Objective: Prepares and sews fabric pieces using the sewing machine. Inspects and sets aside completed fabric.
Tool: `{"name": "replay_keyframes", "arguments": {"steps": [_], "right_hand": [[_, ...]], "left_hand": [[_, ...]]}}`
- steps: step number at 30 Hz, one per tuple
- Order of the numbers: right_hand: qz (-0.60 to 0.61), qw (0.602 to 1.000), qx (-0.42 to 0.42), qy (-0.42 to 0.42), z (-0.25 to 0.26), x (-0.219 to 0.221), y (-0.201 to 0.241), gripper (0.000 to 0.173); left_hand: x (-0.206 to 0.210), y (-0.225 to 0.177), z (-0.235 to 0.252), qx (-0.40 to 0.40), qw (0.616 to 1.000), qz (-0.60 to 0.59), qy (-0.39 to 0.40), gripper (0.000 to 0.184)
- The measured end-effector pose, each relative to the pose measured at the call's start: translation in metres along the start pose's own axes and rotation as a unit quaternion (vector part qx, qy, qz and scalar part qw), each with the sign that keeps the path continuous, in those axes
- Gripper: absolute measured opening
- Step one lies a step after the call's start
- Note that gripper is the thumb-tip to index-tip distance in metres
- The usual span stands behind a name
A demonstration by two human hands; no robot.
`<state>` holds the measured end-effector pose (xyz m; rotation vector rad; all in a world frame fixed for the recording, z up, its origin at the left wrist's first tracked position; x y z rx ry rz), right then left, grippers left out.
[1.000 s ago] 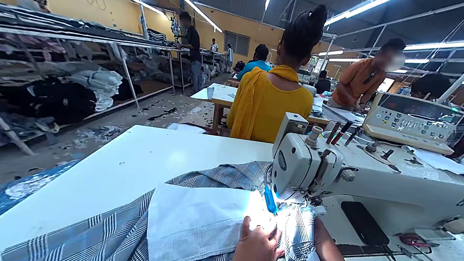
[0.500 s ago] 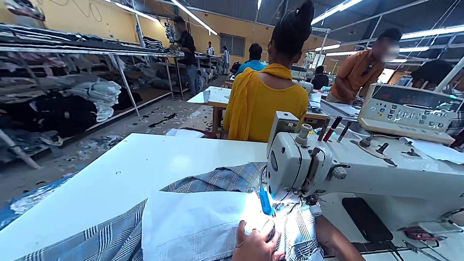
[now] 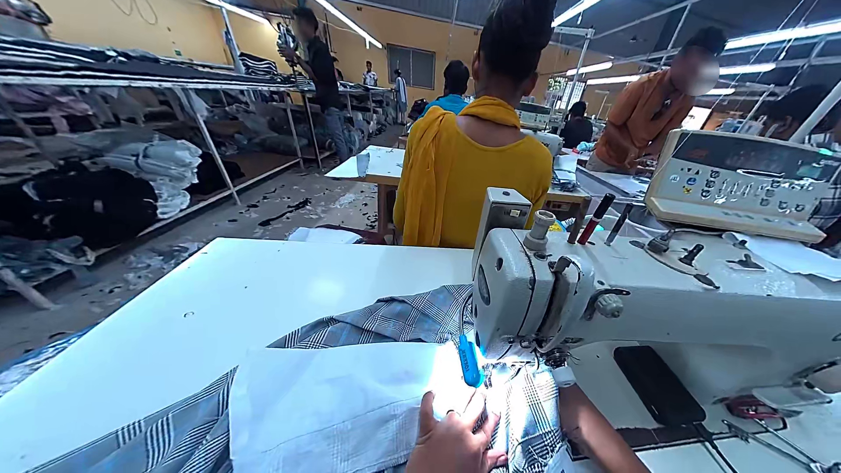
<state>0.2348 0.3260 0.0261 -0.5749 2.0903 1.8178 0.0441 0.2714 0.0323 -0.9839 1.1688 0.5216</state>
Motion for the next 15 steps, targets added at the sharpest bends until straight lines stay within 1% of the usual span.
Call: {"name": "replay_keyframes", "arguments": {"steps": [3, 8, 10, 12, 15], "right_hand": [[-0.028, 0.999, 0.015, -0.001, -0.004, -0.001, 0.013, 0.027], [-0.064, 0.998, 0.011, 0.002, 0.004, 0.000, 0.015, 0.030], [-0.093, 0.996, 0.001, 0.006, 0.009, 0.000, 0.014, 0.031], [-0.099, 0.995, -0.010, 0.001, 0.011, 0.000, 0.010, 0.032], [-0.120, 0.992, 0.024, 0.004, 0.013, 0.000, 0.016, 0.031]], "left_hand": [[0.001, 0.004, 0.004, 0.011, 1.000, 0.014, -0.015, 0.043], [-0.004, 0.011, 0.011, -0.005, 0.999, 0.000, 0.041, 0.047], [-0.004, 0.013, 0.013, -0.003, 0.999, 0.003, 0.033, 0.046], [-0.005, 0.014, 0.015, -0.010, 0.999, -0.005, 0.051, 0.047], [-0.006, 0.016, 0.017, -0.019, 0.998, -0.013, 0.067, 0.047]]}}
Point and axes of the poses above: each hand's wrist, its own z-axis towards the middle knuckle, its own x-axis out of the palm, y = z × x, the point moved 2 cm from there along z, towards the middle knuckle, and after that the axes turned 2 degrees about x, right-handed, at the moved point
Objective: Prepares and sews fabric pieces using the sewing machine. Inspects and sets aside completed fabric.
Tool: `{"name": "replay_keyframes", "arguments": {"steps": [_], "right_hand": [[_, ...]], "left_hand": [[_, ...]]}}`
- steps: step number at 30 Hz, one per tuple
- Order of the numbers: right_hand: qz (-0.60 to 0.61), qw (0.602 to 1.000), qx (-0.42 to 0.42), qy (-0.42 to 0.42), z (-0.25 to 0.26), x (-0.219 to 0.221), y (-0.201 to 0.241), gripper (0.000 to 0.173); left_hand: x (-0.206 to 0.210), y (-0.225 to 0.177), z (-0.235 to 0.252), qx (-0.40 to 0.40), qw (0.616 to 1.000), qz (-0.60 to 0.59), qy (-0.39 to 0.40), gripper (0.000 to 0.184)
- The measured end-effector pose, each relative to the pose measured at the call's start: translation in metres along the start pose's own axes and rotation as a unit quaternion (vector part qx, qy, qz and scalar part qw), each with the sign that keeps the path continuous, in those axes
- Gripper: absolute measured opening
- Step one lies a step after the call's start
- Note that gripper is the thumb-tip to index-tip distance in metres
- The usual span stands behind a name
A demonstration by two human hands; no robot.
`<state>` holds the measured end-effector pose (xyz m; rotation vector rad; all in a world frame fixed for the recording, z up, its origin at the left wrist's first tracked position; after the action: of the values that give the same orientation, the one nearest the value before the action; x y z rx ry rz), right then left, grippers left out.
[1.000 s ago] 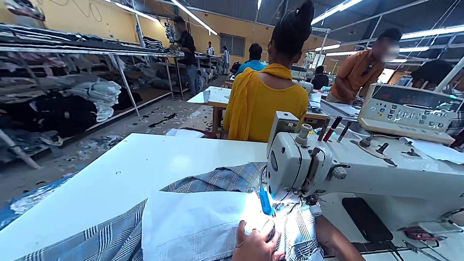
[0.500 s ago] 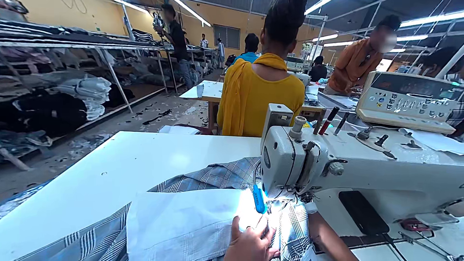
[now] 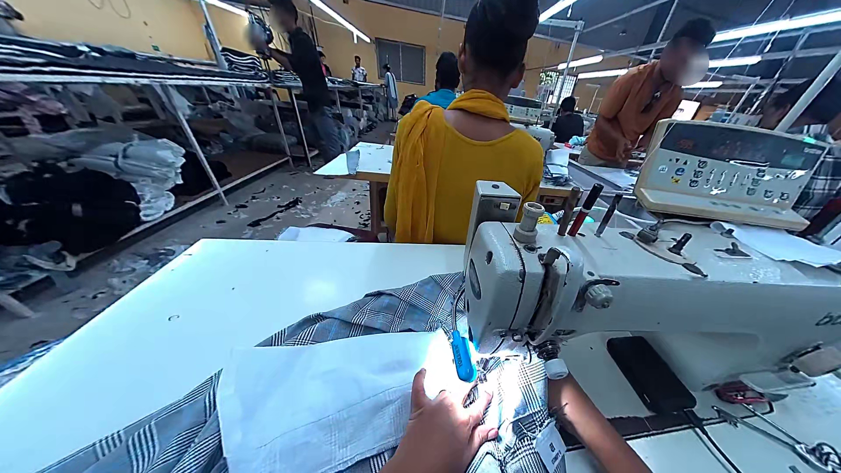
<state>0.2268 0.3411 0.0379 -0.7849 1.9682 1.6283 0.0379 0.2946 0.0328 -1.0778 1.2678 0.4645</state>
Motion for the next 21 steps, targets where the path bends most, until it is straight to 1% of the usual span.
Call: {"name": "replay_keyframes", "arguments": {"steps": [2, 5, 8, 9, 12, 13, 17, 21], "right_hand": [[-0.004, 1.000, 0.005, -0.014, 0.002, 0.001, 0.002, 0.030], [0.002, 1.000, -0.010, -0.022, 0.006, 0.004, -0.003, 0.030], [0.006, 1.000, -0.012, -0.016, 0.007, 0.003, -0.004, 0.030], [0.011, 1.000, -0.008, -0.013, 0.006, 0.002, -0.003, 0.030], [0.024, 1.000, -0.005, -0.017, 0.001, 0.001, -0.003, 0.029], [0.027, 0.999, -0.004, -0.019, -0.001, 0.001, -0.002, 0.028], [0.032, 0.999, 0.021, -0.004, -0.008, -0.004, 0.004, 0.029], [0.008, 1.000, 0.028, 0.001, -0.012, -0.006, 0.009, 0.031]], "left_hand": [[0.000, 0.000, 0.000, -0.001, 1.000, -0.004, -0.002, 0.048], [0.001, 0.000, 0.001, -0.001, 1.000, 0.001, -0.002, 0.048], [0.004, 0.001, 0.001, 0.006, 0.999, 0.006, -0.032, 0.048], [0.006, 0.002, 0.002, 0.012, 0.998, 0.007, -0.054, 0.047], [0.006, 0.001, 0.002, 0.005, 0.999, 0.003, -0.040, 0.048], [0.007, 0.001, 0.002, 0.008, 0.999, 0.002, -0.048, 0.048], [0.006, 0.000, 0.001, 0.004, 0.999, -0.004, -0.044, 0.048], [0.010, 0.001, 0.000, 0.017, 0.996, 0.001, -0.089, 0.046]]}}
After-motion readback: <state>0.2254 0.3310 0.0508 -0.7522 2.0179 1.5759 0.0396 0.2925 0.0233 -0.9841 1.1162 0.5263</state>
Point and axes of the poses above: each hand's wrist, its own z-axis towards the middle knuckle, its own x-axis out of the palm, y = z × x, the point moved 2 cm from there along z, towards the middle knuckle, and after that the axes turned 2 degrees about x, right-handed, at the moved point
